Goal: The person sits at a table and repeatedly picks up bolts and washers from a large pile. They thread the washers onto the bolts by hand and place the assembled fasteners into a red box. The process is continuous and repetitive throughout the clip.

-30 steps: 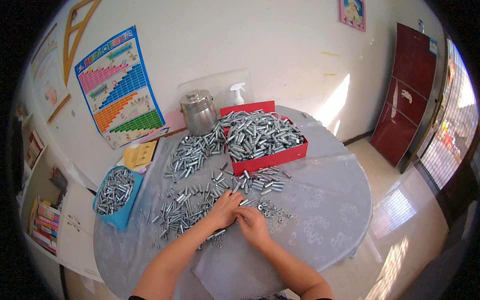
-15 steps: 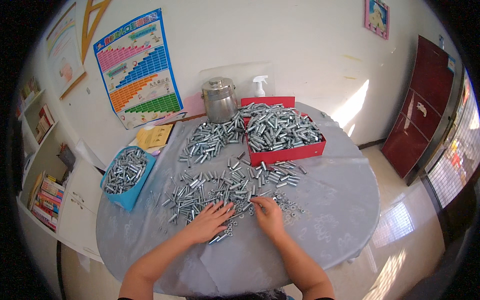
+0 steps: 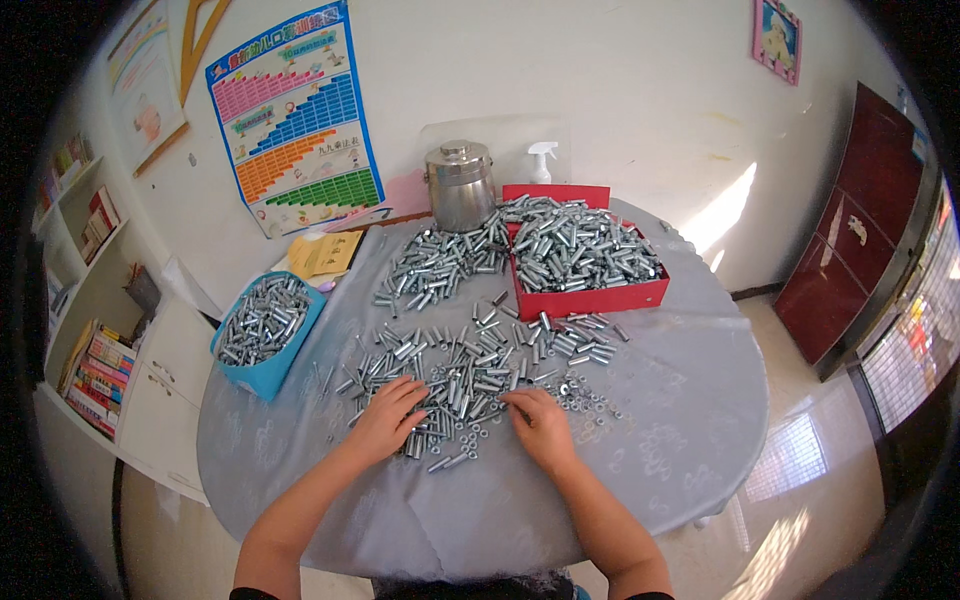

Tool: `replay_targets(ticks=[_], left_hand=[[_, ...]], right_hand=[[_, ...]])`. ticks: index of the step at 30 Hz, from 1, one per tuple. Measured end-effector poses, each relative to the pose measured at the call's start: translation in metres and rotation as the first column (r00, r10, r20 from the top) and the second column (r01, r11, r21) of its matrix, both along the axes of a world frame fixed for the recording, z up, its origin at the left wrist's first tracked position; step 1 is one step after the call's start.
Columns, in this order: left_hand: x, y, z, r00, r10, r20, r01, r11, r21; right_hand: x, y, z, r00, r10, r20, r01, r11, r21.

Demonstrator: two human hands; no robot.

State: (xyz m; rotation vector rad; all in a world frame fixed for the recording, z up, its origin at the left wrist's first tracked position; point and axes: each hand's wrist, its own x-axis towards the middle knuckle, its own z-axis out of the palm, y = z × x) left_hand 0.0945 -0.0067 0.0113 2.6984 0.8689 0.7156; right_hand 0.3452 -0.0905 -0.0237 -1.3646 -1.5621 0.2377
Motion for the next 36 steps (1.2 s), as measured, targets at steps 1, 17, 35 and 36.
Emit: replay_targets(ticks=[1, 17, 35, 36], left_hand=[[0.001, 0.000, -0.001, 1.000, -0.008, 0.021, 0.008, 1.000, -0.012], [0.013, -0.059, -0.009, 0.994, -0.110, 0.006, 0.110, 0.986, -0.129], [0.001, -0.067, -0.031, 0.930, 0.282, 0.236, -0.266, 0.959, -0.101], [0.001, -0.067, -0.030, 0.926, 0.296, 0.232, -0.280, 0.955, -0.099]], right_hand=[[-0.003, 0.000, 0.001, 0.998, 0.048, 0.028, -0.048, 0.999, 0.004], [-0.022, -0.003, -0.001, 0.923, 0.159, 0.351, -0.133, 0.986, -0.098], [-0.019, -0.012, 0.003, 0.934, 0.139, 0.329, -0.071, 0.975, -0.210], [-0.019, -0.012, 0.004, 0.935, 0.134, 0.328, -0.059, 0.972, -0.229]])
